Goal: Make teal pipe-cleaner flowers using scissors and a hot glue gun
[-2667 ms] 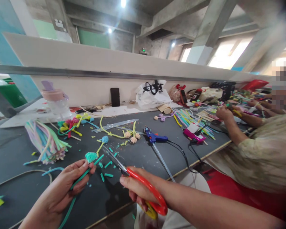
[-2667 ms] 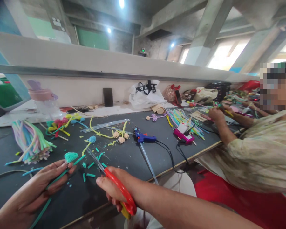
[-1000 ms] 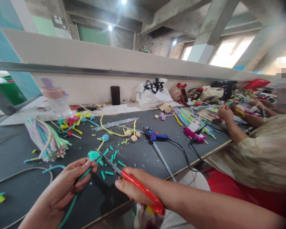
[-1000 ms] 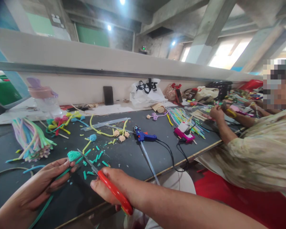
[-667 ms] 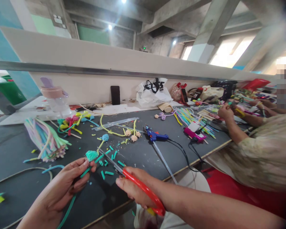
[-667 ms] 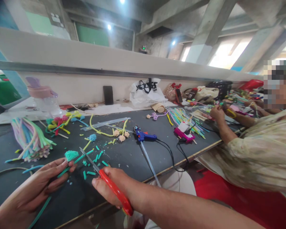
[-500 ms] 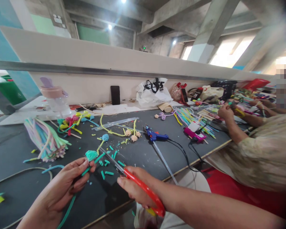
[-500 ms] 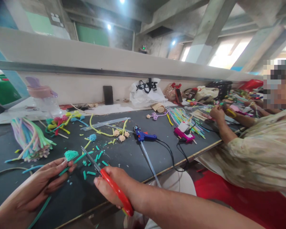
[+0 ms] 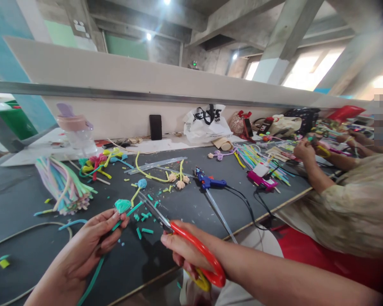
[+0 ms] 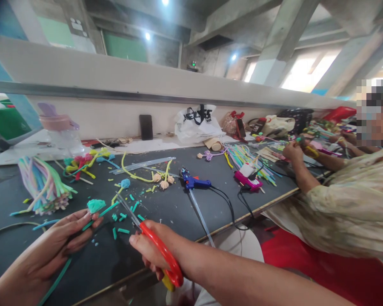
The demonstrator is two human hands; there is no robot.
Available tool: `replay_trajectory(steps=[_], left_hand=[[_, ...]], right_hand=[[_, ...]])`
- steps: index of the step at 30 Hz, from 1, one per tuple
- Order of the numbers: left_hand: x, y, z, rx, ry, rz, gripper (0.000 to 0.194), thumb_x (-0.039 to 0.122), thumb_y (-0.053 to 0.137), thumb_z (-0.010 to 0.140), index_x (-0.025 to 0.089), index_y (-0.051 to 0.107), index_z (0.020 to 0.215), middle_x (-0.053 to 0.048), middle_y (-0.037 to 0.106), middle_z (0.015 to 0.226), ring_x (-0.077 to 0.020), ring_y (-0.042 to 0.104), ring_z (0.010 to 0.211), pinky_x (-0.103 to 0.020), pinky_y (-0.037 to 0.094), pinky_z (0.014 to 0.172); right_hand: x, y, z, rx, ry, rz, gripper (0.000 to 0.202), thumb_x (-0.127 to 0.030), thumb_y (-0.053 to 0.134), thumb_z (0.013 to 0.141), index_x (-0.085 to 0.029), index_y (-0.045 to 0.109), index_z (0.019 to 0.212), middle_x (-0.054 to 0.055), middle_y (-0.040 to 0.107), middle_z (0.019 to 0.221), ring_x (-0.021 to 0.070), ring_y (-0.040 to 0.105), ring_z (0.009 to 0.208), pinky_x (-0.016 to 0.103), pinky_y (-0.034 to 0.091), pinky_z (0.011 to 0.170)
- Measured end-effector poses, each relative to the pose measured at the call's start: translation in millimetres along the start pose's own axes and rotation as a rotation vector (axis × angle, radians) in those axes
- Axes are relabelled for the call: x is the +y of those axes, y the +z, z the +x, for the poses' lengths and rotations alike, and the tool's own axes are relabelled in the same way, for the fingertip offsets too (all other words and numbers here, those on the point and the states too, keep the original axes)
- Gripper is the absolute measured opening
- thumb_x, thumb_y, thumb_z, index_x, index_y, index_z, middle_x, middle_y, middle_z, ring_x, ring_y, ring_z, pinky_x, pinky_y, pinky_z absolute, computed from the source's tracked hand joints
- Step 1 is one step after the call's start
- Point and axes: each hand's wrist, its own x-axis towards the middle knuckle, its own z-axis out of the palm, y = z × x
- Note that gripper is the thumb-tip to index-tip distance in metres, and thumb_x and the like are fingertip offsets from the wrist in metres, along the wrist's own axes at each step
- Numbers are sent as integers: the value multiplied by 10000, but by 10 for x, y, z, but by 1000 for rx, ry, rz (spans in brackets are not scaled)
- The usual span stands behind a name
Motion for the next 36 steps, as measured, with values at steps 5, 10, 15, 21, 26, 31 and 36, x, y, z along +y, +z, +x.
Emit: replay_trajectory(steps=[5, 10, 15, 21, 26, 31, 36], left_hand=[[-28, -13, 13, -21, 2, 1, 231, 362, 653, 762, 133, 616, 754, 81, 331, 457, -16, 180, 386, -142, 140, 357], [-40, -18, 27, -45, 2, 26, 267, 388, 614, 786, 126, 615, 737, 79, 329, 427, -17, 178, 378, -155, 127, 365], [-47, -27, 40, -62, 10, 35, 256, 384, 596, 801, 134, 620, 751, 74, 337, 436, -22, 192, 382, -158, 132, 369], [-44, -17, 48, -67, 22, 43, 265, 392, 602, 793, 132, 620, 747, 77, 330, 435, -21, 191, 378, -158, 137, 366], [-48, -26, 46, -51, 18, 54, 263, 401, 629, 767, 138, 624, 752, 78, 330, 438, -22, 203, 374, -153, 147, 360], [-41, -13, 48, -32, 15, 60, 278, 408, 651, 744, 131, 630, 742, 74, 339, 448, -16, 210, 374, -148, 159, 360], [-44, -24, 66, -9, 1, 41, 237, 370, 667, 740, 139, 624, 767, 54, 407, 501, -12, 230, 376, -147, 169, 352]], right_hand=[[-15, 21, 6, -24, 11, -96, 164, -357, 398, 860, -209, 424, 927, -82, 457, 530, 46, 380, 284, 138, 345, 252], [76, 43, 78, 0, -51, -178, 236, -442, 415, 848, -216, 446, 911, -79, 443, 542, 48, 391, 312, 145, 367, 271], [58, 58, 80, -12, -56, -207, 221, -422, 416, 854, -211, 462, 898, -64, 449, 545, 69, 411, 322, 166, 370, 278], [-33, 75, 57, -9, -9, -200, 175, -375, 419, 854, -206, 460, 877, -67, 442, 540, 60, 384, 306, 156, 346, 275], [37, 69, 97, -18, -53, -235, 197, -404, 412, 847, -211, 454, 858, -65, 448, 530, 74, 412, 325, 172, 375, 293], [72, 64, 113, -10, -61, -256, 235, -426, 396, 856, -203, 471, 871, -60, 448, 525, 74, 414, 335, 164, 364, 301], [13, 55, 72, -13, -34, -262, 214, -403, 417, 857, -201, 480, 889, -60, 451, 536, 70, 412, 340, 160, 363, 319]])
